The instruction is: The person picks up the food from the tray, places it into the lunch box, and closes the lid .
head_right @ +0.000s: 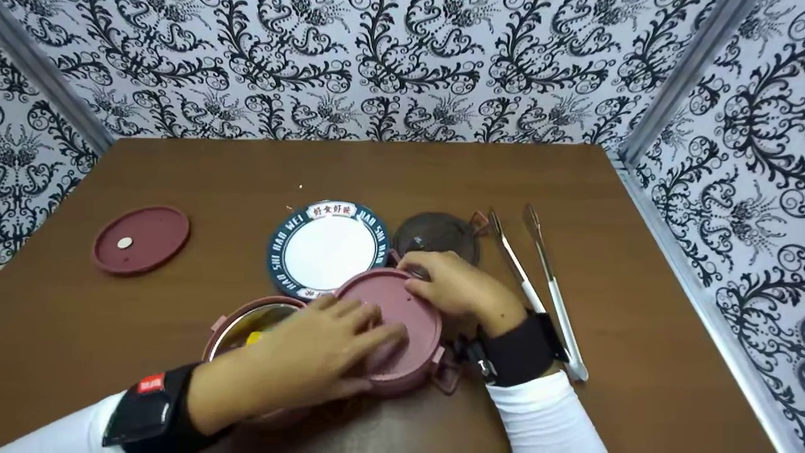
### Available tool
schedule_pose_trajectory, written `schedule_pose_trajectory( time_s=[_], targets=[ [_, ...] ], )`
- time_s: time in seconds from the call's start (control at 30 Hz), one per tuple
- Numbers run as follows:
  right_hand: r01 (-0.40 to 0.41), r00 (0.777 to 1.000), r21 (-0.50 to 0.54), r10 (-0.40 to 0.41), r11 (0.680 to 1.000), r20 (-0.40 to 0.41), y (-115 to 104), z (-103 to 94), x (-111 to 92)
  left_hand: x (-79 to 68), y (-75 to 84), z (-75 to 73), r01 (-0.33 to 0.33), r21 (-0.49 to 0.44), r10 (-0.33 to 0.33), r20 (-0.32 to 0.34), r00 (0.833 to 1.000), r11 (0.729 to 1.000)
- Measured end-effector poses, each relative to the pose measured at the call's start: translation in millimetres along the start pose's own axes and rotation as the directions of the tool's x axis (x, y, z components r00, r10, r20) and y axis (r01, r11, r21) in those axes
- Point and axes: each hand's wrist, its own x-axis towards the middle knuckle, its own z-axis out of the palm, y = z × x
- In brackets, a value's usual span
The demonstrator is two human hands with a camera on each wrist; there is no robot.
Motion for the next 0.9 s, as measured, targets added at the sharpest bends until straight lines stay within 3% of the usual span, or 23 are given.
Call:
schedule_pose_trajectory(
  time_s=[0.13,0.23,0.37,0.5,0.7,0.9],
  targets=[
    [-0.016,1.000,0.010,0.015,1.000,0.019,0.3,-1.7,-0.1,0.6,-9.4,-1.4,0.040,-0.075,-0.038,0.035,0.999,0.996],
    [-0.016,0.999,0.008,0.016,1.000,0.033,0.6,0.0,0.3,2.3,-15.1,-1.5,0.099,-0.094,-0.089,0.099,0.991,0.991],
    [-0.008,1.000,-0.015,0.009,1.000,0.030,-0.2,1.7,1.6,6.2,-24.0,-0.6,0.188,-0.172,-0.142,0.250,0.958,0.967],
    [-0.001,1.000,-0.089,0.002,0.996,0.019,-8.7,2.0,-3.5,8.8,-30.6,0.4,0.223,-0.303,-0.108,0.354,0.929,0.926],
    [0.033,0.999,-0.151,-0.028,0.988,0.037,-31.1,-0.5,-14.9,6.4,-45.1,-1.4,0.224,-0.430,-0.054,0.372,0.927,0.875],
    [-0.004,0.997,-0.181,0.019,0.983,0.079,-44.2,0.7,-18.8,5.4,-54.9,-6.5,0.229,-0.496,-0.021,0.388,0.921,0.837]
  ],
)
